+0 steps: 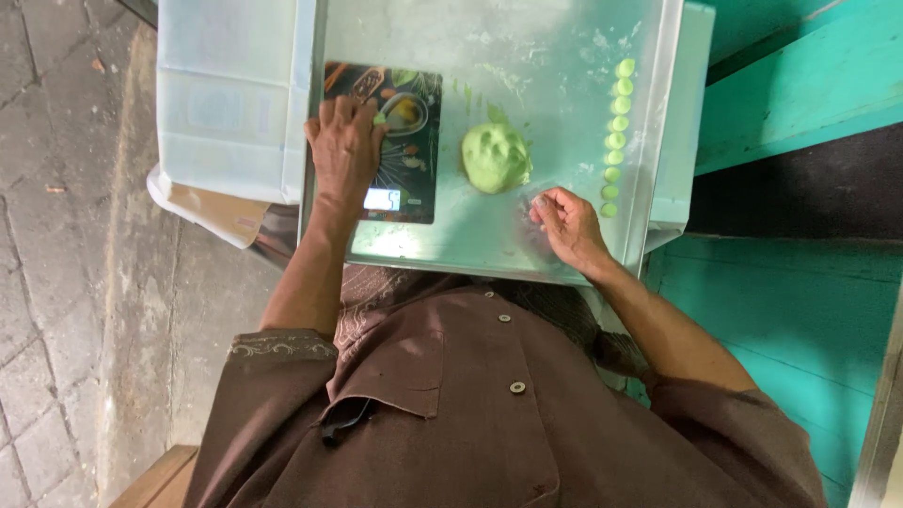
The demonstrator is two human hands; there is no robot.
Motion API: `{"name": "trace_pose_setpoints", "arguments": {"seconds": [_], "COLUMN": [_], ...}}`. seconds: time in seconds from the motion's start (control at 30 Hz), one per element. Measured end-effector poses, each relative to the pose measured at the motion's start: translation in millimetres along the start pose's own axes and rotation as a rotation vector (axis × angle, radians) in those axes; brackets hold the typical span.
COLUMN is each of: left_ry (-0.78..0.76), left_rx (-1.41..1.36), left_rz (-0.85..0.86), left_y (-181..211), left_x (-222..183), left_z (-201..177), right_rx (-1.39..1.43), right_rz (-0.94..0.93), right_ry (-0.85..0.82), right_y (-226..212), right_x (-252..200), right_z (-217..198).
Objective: Pinching, weighing, and rolling small pieces of green dough into uniform balls on a metal tray.
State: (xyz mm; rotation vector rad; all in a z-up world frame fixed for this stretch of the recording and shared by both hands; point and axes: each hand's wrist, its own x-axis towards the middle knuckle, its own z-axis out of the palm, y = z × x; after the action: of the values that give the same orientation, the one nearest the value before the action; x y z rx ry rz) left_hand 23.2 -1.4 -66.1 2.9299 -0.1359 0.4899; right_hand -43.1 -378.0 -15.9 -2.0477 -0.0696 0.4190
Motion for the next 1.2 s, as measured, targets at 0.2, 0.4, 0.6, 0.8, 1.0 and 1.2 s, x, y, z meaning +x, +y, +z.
{"name": "trace_pose_setpoints", "arguments": {"seconds": [0.2, 0.4, 0.6, 0.8, 1.0, 1.2], "left_ry": [0.036, -0.142, -0.032, -0.13, -0.443, -0.498], "left_rx": [-0.893, -0.922, -1.007, -1.261, -1.655, -1.74], "left_rz": [0.084, 0.264, 0.287, 0.131, -0.491, -0.626], "left_y": [55.7, 139.5, 167.9, 164.8, 164.1, 160.7], "left_x": [-16.0, -44.1, -41.6, -43.2, -59.4, -55.5], "left_z": [16.6, -21.9, -56.4, -62.1, -53.0, -57.0], "right_rx": [0.35, 0.35, 0.412, 0.448, 0.413, 0.312], "right_rz": [-0.008, 0.01, 0.09, 0.059, 0.012, -0.3], "right_ry": [0.049, -0.012, 0.058, 0.089, -0.006, 0.043], "right_y": [-21.4, -91.2, -53.5, -26.4, -44.0, -47.0], "right_x": [-7.8, -29.3, -21.9, -9.5, -18.3, -21.1], "right_z": [4.2, 14.2, 9.4, 10.8, 10.1, 10.0]}}
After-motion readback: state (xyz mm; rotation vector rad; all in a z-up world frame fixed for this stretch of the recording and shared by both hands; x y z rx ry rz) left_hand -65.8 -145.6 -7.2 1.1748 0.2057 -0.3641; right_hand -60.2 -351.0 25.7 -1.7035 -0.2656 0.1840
